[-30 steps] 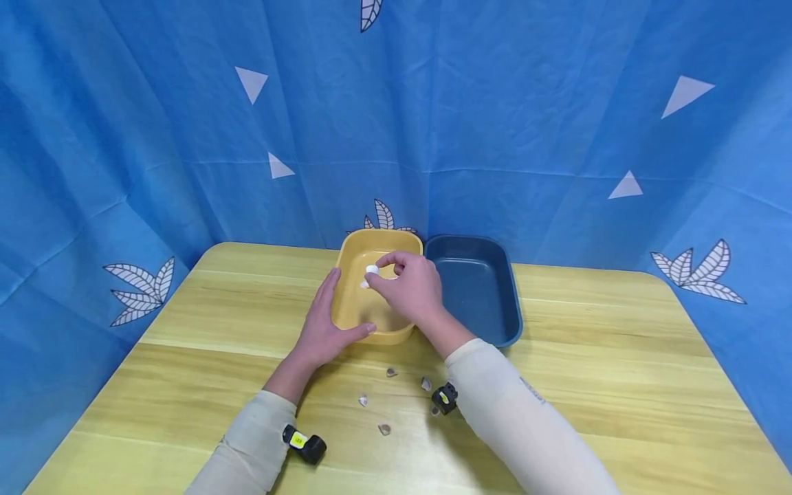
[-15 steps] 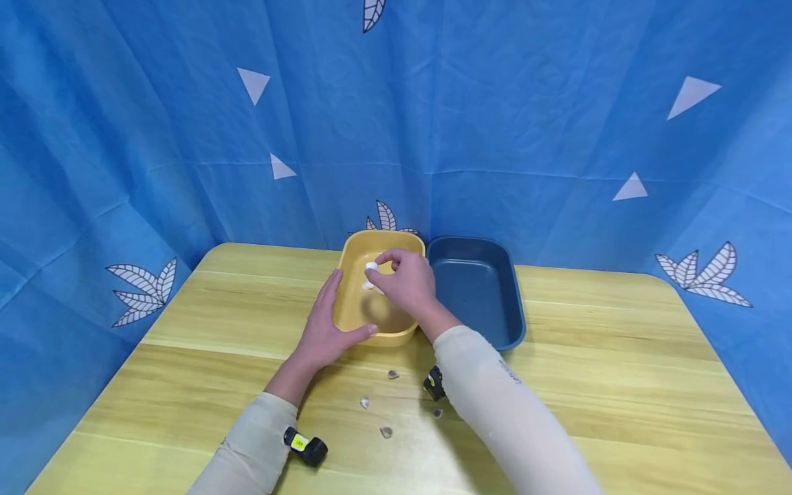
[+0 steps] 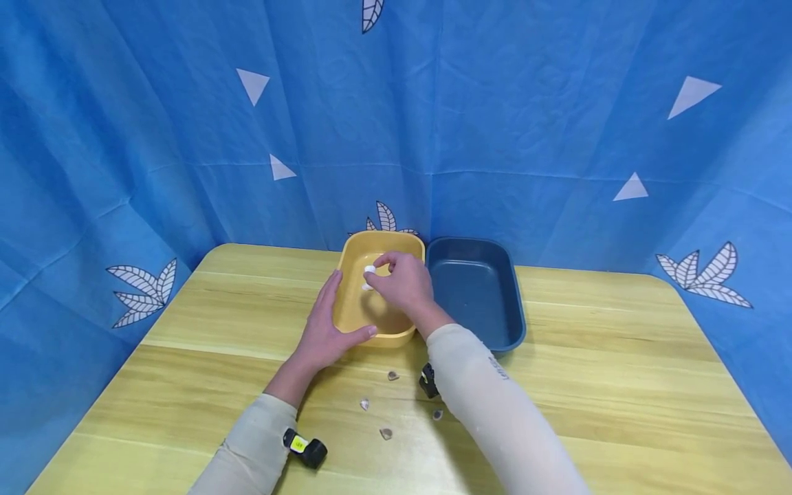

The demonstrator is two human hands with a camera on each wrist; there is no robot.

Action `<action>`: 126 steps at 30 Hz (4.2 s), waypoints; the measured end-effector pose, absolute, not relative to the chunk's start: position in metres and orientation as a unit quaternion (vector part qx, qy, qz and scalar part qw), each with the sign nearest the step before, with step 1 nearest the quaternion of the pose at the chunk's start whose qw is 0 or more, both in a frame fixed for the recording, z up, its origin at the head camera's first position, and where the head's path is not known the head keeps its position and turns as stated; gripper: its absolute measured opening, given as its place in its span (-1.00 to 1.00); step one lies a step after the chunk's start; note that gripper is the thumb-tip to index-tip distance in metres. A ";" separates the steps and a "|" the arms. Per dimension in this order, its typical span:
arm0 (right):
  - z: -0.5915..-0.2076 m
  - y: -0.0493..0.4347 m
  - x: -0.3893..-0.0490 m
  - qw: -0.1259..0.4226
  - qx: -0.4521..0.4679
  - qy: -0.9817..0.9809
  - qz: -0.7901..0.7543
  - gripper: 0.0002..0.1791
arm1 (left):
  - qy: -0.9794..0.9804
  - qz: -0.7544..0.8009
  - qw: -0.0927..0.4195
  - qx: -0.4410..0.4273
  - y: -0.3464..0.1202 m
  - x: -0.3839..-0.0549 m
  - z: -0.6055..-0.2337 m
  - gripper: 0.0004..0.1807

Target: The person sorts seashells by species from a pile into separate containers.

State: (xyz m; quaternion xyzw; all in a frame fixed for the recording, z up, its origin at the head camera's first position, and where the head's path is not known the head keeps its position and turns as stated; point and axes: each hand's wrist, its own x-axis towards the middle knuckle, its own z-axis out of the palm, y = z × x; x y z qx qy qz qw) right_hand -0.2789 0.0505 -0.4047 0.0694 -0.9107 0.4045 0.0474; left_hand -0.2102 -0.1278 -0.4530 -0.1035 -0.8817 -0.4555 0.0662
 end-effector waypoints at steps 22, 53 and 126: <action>-0.403 0.047 -0.279 0.016 0.063 -0.928 0.368 -0.62 | -0.885 -0.452 0.064 -0.096 -0.128 -0.210 -0.454 0.34; -0.383 0.073 -0.237 0.076 0.090 -0.879 0.463 -0.73 | -0.884 -0.455 0.058 -0.087 -0.127 -0.211 -0.453 0.32; -0.452 0.094 -0.146 -0.034 0.125 -0.933 0.336 -0.83 | -0.883 -0.455 0.068 -0.092 -0.127 -0.210 -0.457 0.35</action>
